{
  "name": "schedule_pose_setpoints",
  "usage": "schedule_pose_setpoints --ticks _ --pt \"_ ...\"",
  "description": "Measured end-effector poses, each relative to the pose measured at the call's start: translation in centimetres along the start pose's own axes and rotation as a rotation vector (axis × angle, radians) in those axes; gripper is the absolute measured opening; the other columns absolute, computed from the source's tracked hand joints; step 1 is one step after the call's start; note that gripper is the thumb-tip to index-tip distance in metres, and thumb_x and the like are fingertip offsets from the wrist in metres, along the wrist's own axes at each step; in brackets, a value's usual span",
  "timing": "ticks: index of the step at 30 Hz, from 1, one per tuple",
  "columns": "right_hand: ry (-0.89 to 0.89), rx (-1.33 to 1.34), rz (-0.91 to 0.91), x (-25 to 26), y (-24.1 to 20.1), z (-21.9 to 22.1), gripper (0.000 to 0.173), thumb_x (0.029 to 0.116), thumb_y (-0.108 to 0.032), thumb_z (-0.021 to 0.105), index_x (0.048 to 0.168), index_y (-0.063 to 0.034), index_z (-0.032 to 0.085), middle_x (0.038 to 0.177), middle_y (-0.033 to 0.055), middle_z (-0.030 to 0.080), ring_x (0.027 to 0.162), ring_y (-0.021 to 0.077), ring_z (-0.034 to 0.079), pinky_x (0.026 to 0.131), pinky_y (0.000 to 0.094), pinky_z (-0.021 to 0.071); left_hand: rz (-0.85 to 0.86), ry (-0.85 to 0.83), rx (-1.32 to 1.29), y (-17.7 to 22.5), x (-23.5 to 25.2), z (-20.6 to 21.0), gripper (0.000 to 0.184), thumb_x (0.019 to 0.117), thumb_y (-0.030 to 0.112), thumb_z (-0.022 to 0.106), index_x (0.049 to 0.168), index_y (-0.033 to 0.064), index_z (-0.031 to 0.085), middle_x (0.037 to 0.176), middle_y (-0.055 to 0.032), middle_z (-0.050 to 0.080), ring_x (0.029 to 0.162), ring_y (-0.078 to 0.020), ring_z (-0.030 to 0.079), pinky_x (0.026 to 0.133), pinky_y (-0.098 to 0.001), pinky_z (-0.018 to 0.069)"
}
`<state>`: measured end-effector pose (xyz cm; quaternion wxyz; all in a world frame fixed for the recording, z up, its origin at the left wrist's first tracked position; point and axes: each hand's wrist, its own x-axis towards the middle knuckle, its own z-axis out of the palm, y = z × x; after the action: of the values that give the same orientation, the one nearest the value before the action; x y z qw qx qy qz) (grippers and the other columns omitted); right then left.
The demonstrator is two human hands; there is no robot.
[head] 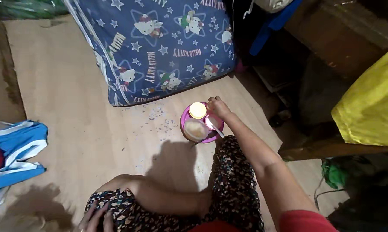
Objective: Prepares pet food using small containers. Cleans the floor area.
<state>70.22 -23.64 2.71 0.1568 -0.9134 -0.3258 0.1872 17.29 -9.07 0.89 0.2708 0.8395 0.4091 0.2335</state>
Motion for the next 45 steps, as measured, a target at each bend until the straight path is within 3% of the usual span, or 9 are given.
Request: schedule_pose_setpoints --ticks 3,12,14,18,23,28,36,41,45 --pt "-0.022 0.017 0.002 0.3 0.5 0.3 0.046 0.0968 -0.007 0.066 0.140 0.0013 0.054 0.138 0.0329 0.053 0.120 0.0502 0.059 0.098 0.0626 0.0500 0.041 -0.031 0.160 0.5 3.9 2.4 0.033 0.1021 0.014 0.047 0.113 -0.0044 0.073 0.133 -0.0325 0.061 0.126 -0.0559 0.052 0.112 -0.0633 0.0323" --pt "-0.072 -0.005 -0.010 1.3 1.0 -0.2 0.059 0.0868 -0.008 0.078 0.140 0.0025 0.055 0.136 0.0317 0.055 0.122 0.0486 0.058 0.101 0.0612 0.0479 -0.084 -0.141 0.109 2.1 6.5 2.8 0.033 0.1016 0.018 0.054 0.115 -0.0080 0.070 0.123 -0.0328 0.065 0.119 -0.0533 0.057 0.108 -0.0637 0.0368" --pt "-0.043 0.044 -0.023 0.8 0.9 -1.0 0.057 0.0879 -0.009 0.078 0.139 0.0034 0.055 0.136 0.0323 0.055 0.120 0.0485 0.059 0.100 0.0615 0.0488 -0.100 -0.237 -0.005 5.2 8.3 3.3 0.034 0.1020 0.013 0.056 0.125 -0.0109 0.063 0.127 -0.0349 0.060 0.118 -0.0481 0.060 0.103 -0.0587 0.0466" --pt "0.046 0.111 -0.039 -0.5 0.9 -3.9 0.056 0.0873 -0.003 0.075 0.139 0.0045 0.054 0.135 0.0332 0.055 0.119 0.0488 0.059 0.100 0.0618 0.0487 0.252 -0.293 -0.170 12.4 12.6 9.5 0.027 0.0973 0.015 0.063 0.106 -0.0087 0.072 0.122 -0.0298 0.066 0.119 -0.0423 0.062 0.103 -0.0536 0.0481" --pt "0.091 0.103 -0.024 -2.2 2.5 -6.7 0.057 0.0861 -0.003 0.077 0.138 0.0040 0.055 0.132 0.0322 0.056 0.116 0.0477 0.061 0.097 0.0616 0.0501 0.423 -0.539 -0.071 23.0 19.7 18.7 0.020 0.0981 0.013 0.066 0.109 -0.0031 0.073 0.123 -0.0256 0.065 0.120 -0.0431 0.060 0.104 -0.0578 0.0465" --pt "0.074 0.108 -0.060 -3.1 4.5 -6.7 0.054 0.0879 -0.002 0.075 0.138 0.0036 0.056 0.128 0.0307 0.058 0.114 0.0459 0.062 0.096 0.0588 0.0514 0.513 -0.772 0.073 29.8 24.3 27.6 0.037 0.1020 0.003 0.054 0.139 0.0061 0.061 0.143 -0.0282 0.053 0.136 -0.0486 0.046 0.109 -0.0626 0.0391" --pt "0.029 0.100 -0.143 -3.6 5.2 -5.3 0.053 0.0857 0.006 0.074 0.136 0.0023 0.058 0.128 0.0300 0.058 0.117 0.0468 0.061 0.095 0.0585 0.0524 0.551 -0.943 0.303 31.6 26.2 33.0 0.032 0.0953 0.005 0.067 0.127 0.0070 0.068 0.130 -0.0247 0.062 0.130 -0.0463 0.052 0.103 -0.0639 0.0417" --pt "0.069 0.137 -0.199 -2.9 4.4 -3.6 0.049 0.0852 0.007 0.071 0.133 0.0044 0.060 0.126 0.0317 0.057 0.111 0.0474 0.062 0.093 0.0566 0.0541 0.328 -0.862 -0.027 31.2 27.7 31.0 0.026 0.0998 0.010 0.063 0.124 0.0007 0.064 0.121 -0.0262 0.065 0.115 -0.0465 0.062 0.095 -0.0679 0.0462" --pt "0.036 0.106 -0.186 -1.9 3.1 -2.3 0.046 0.0885 0.006 0.069 0.133 0.0054 0.060 0.126 0.0329 0.056 0.112 0.0485 0.061 0.093 0.0572 0.0538 0.117 -0.658 -0.288 30.0 27.9 30.0 0.026 0.1018 0.007 0.058 0.125 -0.0057 0.058 0.112 -0.0254 0.066 0.103 -0.0369 0.066 0.094 -0.0536 0.0514"
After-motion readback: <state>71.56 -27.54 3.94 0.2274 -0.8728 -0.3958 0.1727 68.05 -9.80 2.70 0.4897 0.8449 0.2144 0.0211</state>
